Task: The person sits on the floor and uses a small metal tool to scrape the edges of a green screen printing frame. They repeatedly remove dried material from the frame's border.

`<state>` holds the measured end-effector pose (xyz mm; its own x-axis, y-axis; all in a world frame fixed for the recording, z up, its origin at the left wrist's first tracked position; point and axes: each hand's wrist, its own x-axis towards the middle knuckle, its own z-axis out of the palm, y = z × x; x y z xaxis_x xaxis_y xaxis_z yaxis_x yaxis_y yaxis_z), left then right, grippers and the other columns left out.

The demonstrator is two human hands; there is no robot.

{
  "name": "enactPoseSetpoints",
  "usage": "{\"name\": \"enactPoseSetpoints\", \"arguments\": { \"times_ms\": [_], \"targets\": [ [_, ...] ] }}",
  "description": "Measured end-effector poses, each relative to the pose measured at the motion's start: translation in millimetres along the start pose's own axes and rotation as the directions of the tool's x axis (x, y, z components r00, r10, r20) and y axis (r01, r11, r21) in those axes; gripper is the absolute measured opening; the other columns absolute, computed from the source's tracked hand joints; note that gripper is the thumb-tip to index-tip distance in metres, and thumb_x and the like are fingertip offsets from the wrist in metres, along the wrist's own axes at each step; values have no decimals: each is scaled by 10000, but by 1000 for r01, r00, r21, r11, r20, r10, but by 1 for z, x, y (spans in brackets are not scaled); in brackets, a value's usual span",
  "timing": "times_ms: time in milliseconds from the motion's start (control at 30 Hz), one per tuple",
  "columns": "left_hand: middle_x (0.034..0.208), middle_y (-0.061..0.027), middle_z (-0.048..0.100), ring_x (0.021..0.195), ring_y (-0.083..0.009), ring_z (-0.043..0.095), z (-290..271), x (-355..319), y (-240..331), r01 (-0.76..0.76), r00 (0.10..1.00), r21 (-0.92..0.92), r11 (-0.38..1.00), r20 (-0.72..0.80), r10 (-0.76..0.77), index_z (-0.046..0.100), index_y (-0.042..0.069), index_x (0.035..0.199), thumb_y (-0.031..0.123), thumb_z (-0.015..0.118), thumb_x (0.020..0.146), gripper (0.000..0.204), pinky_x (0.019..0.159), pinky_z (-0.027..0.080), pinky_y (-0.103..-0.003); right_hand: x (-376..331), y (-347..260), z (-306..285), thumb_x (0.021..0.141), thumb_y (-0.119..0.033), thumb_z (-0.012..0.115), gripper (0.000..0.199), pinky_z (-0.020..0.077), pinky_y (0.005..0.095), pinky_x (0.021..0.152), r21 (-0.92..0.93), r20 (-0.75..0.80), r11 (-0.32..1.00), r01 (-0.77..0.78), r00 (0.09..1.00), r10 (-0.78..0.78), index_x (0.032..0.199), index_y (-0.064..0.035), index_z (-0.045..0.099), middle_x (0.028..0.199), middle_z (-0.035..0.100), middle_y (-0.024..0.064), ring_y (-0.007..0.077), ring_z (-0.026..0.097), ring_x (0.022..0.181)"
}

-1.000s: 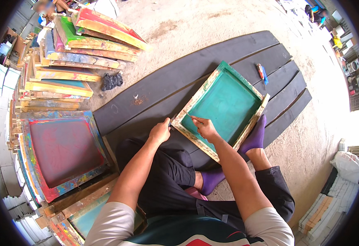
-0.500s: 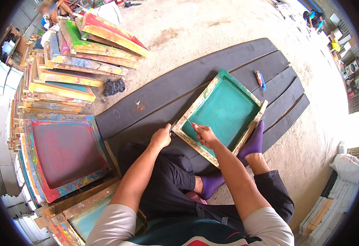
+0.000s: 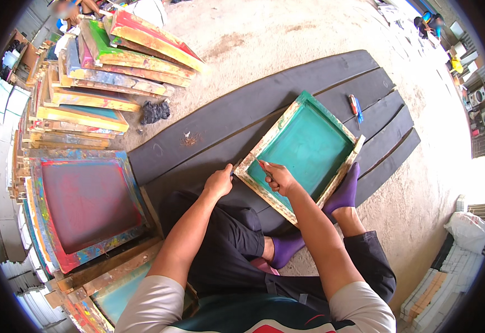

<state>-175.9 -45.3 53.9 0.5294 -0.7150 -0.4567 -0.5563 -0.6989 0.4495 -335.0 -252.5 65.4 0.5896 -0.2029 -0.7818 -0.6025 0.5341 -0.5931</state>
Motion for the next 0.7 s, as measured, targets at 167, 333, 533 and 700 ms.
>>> {"name": "enactPoseSetpoints", "arguments": {
  "times_ms": [167, 333, 533, 700],
  "targets": [
    [1023, -282, 725, 991, -478, 698, -4, 2, 10, -1, 1000, -8, 1000, -2, 1, 503, 63, 1297, 200, 587, 1010, 329, 830, 542, -593, 3, 35, 3, 1047, -354, 571, 381, 567, 457, 821, -740, -155, 564, 366, 723, -673, 1382, -207, 676, 1095, 747, 192, 382, 725, 932],
    [1016, -284, 724, 986, -480, 696, -2, 2, 5, -5, 1000, -21, 1000, -14, 5, 503, 62, 1284, 193, 587, 1008, 317, 828, 539, -597, -11, 17, 11, 1044, -371, 552, 369, 558, 493, 927, -775, -245, 584, 243, 737, -630, 1356, -230, 689, 1156, 739, 203, 429, 703, 1057],
    [1046, -282, 721, 999, -479, 694, -3, 2, 7, -7, 1000, -15, 1000, -5, 7, 502, 62, 1284, 181, 578, 1010, 308, 834, 539, -598, -16, 11, 14, 1037, -364, 567, 341, 577, 512, 872, -813, -219, 534, 233, 727, -651, 1318, -232, 709, 1084, 743, 229, 430, 718, 997],
    [1071, -273, 722, 1016, -473, 695, -10, 0, 12, 20, 999, 0, 1000, 36, -20, 507, 64, 1315, 180, 572, 1016, 327, 847, 541, -594, -23, 0, 24, 1045, -321, 540, 365, 587, 525, 852, -867, -213, 480, 133, 773, -598, 1380, -245, 661, 1038, 749, 229, 448, 719, 969]
  ]
}}
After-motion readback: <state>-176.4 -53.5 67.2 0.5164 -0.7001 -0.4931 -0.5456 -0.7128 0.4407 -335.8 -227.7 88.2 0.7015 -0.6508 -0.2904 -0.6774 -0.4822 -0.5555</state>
